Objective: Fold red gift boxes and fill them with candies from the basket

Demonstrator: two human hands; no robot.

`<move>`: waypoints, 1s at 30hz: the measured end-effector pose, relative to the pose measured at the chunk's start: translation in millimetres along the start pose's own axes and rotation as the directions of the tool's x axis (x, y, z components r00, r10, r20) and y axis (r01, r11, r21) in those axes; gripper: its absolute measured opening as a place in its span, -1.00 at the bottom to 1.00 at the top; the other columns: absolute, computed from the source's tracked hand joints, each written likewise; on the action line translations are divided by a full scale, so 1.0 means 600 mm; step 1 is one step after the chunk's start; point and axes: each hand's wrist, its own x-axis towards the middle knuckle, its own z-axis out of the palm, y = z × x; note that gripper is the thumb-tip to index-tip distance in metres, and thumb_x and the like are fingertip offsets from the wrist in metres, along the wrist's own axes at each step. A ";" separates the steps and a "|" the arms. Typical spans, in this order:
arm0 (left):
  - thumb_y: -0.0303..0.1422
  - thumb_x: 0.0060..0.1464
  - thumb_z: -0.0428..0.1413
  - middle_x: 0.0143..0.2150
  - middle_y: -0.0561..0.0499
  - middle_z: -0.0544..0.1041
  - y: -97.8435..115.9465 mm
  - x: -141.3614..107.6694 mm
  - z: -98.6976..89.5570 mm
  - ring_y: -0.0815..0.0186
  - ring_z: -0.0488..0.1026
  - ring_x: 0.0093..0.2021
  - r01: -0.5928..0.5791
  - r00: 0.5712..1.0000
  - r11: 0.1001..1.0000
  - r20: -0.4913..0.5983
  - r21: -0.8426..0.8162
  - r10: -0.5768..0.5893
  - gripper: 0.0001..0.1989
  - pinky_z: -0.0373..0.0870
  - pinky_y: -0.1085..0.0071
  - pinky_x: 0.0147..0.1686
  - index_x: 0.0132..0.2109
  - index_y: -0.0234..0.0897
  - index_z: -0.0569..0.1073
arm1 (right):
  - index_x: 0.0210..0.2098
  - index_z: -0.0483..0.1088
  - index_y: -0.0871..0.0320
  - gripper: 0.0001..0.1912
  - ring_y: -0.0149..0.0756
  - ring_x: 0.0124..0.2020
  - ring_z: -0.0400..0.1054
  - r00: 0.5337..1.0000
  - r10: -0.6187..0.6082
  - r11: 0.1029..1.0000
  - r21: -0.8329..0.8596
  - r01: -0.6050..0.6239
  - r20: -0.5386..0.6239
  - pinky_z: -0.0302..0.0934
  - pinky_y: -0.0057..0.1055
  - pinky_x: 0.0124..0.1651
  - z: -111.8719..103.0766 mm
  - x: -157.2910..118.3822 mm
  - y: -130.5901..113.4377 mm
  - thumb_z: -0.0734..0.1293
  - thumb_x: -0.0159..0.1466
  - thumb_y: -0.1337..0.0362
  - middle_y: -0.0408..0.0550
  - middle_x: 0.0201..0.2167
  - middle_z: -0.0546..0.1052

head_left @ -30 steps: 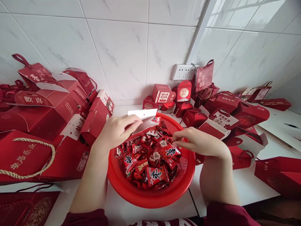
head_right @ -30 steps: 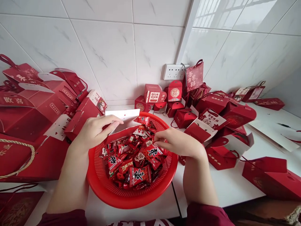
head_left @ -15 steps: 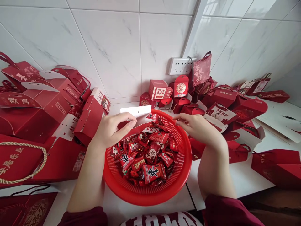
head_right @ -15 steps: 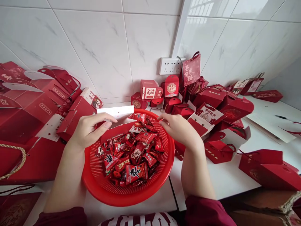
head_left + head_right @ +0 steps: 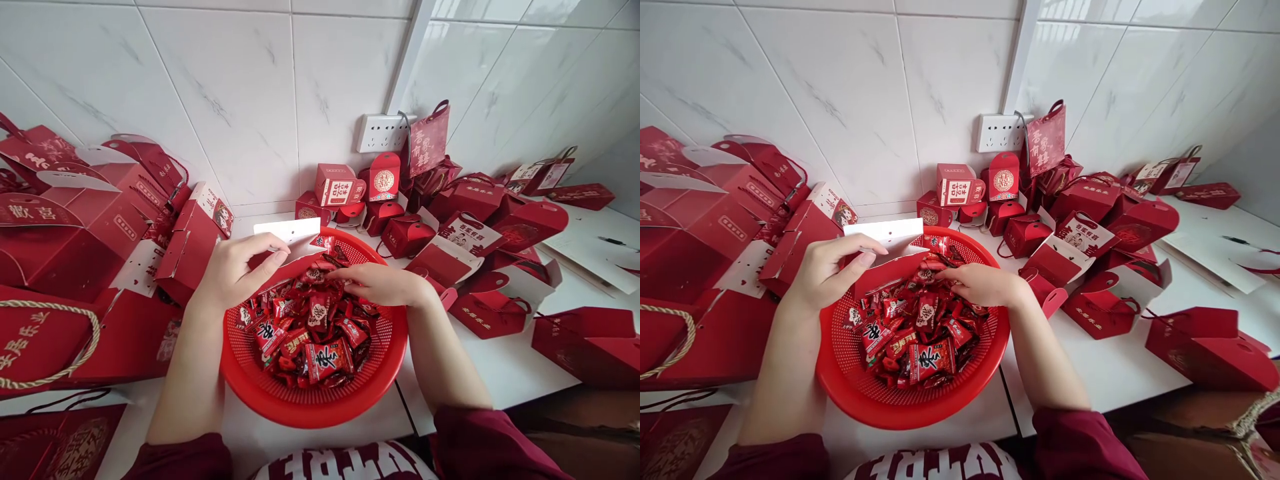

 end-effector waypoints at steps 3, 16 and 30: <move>-0.33 0.29 0.05 -0.25 0.07 0.60 0.000 0.000 -0.001 0.39 0.52 -0.25 -0.002 1.000 1.000 -0.009 0.001 0.002 -0.82 0.36 0.47 -0.21 -0.19 -0.24 0.54 | 0.32 0.26 0.11 -0.45 -0.09 0.25 0.29 0.998 0.050 0.999 -0.014 -0.050 -0.039 0.16 -0.14 0.28 0.009 0.012 0.018 0.14 0.35 0.37 0.03 0.27 0.39; -0.31 0.28 0.05 -0.23 0.06 0.61 -0.003 0.000 0.000 0.37 0.53 -0.22 0.006 1.000 1.000 0.001 0.007 -0.006 -0.81 0.37 0.45 -0.18 -0.18 -0.24 0.55 | 0.34 0.19 0.20 -0.13 0.07 0.21 0.27 0.988 0.141 0.985 -0.090 -0.146 -0.060 0.20 -0.07 0.24 0.026 0.023 0.049 0.49 0.08 0.27 0.15 0.21 0.41; -0.33 0.29 0.04 -0.25 0.08 0.59 -0.004 0.000 0.000 0.39 0.50 -0.26 0.012 1.000 1.000 0.015 -0.011 -0.012 -0.82 0.35 0.44 -0.23 -0.19 -0.23 0.54 | 0.11 0.36 0.21 -0.55 0.02 0.10 0.36 0.976 0.170 0.981 -0.074 -0.182 -0.139 0.22 -0.11 0.13 0.028 0.027 0.046 0.30 0.31 0.11 0.19 0.07 0.46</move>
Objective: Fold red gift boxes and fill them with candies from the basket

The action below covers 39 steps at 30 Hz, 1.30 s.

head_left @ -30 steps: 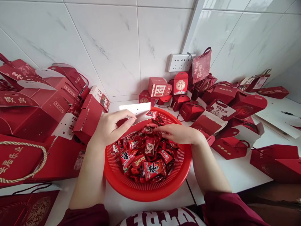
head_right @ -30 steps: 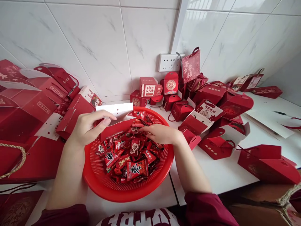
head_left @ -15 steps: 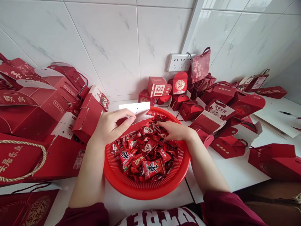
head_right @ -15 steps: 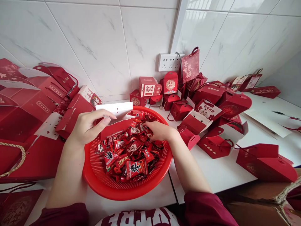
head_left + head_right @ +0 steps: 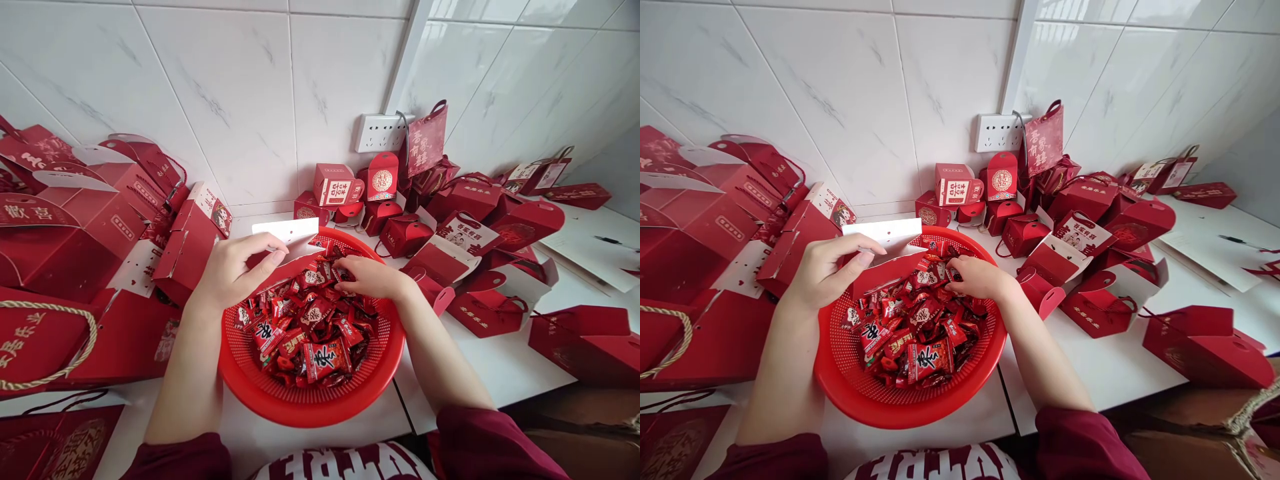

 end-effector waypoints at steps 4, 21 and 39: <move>-0.34 0.28 0.05 -0.25 0.08 0.60 -0.001 0.000 0.000 0.40 0.50 -0.26 -0.007 1.000 1.000 -0.007 -0.006 0.007 -0.83 0.35 0.44 -0.23 -0.18 -0.22 0.54 | 0.16 0.33 0.17 -0.41 -0.01 0.04 0.38 1.000 0.005 1.000 0.014 -0.006 0.025 0.25 -0.14 0.10 -0.002 -0.002 -0.001 0.43 0.18 0.11 0.14 0.07 0.42; -0.28 0.28 0.04 -0.24 0.04 0.62 0.003 0.001 0.000 0.35 0.53 -0.24 0.010 1.000 1.000 -0.008 -0.005 -0.010 -0.79 0.38 0.42 -0.20 -0.19 -0.22 0.55 | -0.19 0.52 0.12 -0.75 -0.24 -0.31 0.46 0.977 -0.111 0.990 0.102 0.094 0.181 0.27 -0.30 -0.19 -0.011 -0.007 -0.019 0.22 0.36 0.18 -0.05 -0.34 0.60; -0.27 0.29 0.04 -0.22 0.05 0.62 0.001 -0.002 0.001 0.34 0.53 -0.20 0.005 1.000 1.000 0.005 -0.013 -0.005 -0.79 0.40 0.42 -0.14 -0.19 -0.21 0.56 | 0.08 0.33 0.09 -0.39 -0.11 -0.19 0.44 0.986 -0.006 0.994 0.112 -0.013 0.167 0.32 -0.23 -0.14 0.008 -0.011 -0.004 0.47 0.09 0.05 0.01 -0.17 0.56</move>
